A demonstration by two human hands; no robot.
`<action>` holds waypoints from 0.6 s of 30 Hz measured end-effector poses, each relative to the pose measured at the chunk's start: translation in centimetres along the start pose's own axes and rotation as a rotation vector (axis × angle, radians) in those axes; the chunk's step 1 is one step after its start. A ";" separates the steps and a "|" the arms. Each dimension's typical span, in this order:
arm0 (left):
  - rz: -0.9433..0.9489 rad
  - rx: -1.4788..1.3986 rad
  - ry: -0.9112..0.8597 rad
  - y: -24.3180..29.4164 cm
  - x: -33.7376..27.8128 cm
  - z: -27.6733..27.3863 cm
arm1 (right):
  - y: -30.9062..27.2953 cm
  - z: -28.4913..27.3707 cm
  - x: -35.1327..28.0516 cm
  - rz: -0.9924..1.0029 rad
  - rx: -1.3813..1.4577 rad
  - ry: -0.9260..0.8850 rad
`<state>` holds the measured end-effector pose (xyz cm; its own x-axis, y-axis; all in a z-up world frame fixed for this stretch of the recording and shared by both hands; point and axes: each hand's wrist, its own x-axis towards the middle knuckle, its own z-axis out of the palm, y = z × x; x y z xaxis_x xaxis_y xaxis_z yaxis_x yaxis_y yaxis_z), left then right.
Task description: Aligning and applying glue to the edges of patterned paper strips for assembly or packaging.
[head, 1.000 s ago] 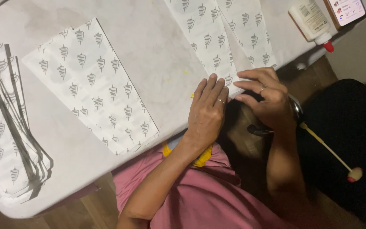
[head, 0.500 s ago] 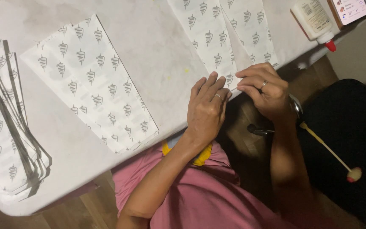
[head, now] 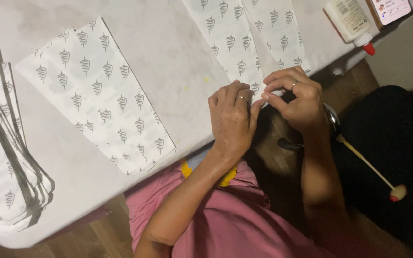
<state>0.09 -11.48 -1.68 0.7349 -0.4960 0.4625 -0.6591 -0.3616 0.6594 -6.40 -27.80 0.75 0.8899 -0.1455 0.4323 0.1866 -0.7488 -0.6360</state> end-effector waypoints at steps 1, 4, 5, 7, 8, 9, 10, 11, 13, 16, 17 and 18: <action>0.000 -0.001 -0.001 0.0 0.0 0.2 | 0.0 0.0 -0.1 0.001 -0.001 0.000; -0.043 -0.006 -0.027 -0.4 0.0 0.3 | 0.1 0.2 -0.2 0.076 0.039 0.003; -0.053 -0.049 -0.052 -0.7 0.0 0.2 | 0.2 0.2 -0.3 0.090 0.051 0.007; -0.062 -0.091 -0.078 -0.8 0.1 -0.2 | 0.0 0.0 -0.3 0.103 0.063 0.012; -0.052 -0.098 -0.077 -0.6 0.2 -0.6 | -0.2 -0.1 -0.2 0.106 0.045 0.013; -0.041 -0.103 -0.076 -0.5 0.3 -1.0 | -0.5 -0.2 -0.1 0.106 0.028 0.013; -0.040 -0.102 -0.074 -0.4 0.2 -1.2 | -0.4 -0.4 -0.3 0.104 0.029 0.013; -0.039 -0.043 -0.098 -0.2 0.3 -1.4 | -0.4 -0.5 -0.4 0.087 -0.012 0.066; -0.034 0.016 -0.120 -0.6 0.1 -1.0 | 1.0 -1.0 -1.2 0.068 -0.052 0.122; -0.005 0.060 -0.135 -1.5 -0.3 0.5 | 3.6 -1.9 -2.0 0.264 -0.311 0.322; 0.001 0.068 -0.139 -1.6 -0.3 0.9 | 3.6 -2.3 -1.7 0.305 -0.384 0.285; 0.006 0.076 -0.144 -1.7 -0.3 1.4 | 3.5 -2.7 -1.4 0.346 -0.456 0.247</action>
<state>0.75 -11.77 -3.79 0.7038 -0.6043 0.3734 -0.6778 -0.4138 0.6077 -8.11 -31.98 -0.39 0.7340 -0.5336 0.4202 -0.3405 -0.8244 -0.4520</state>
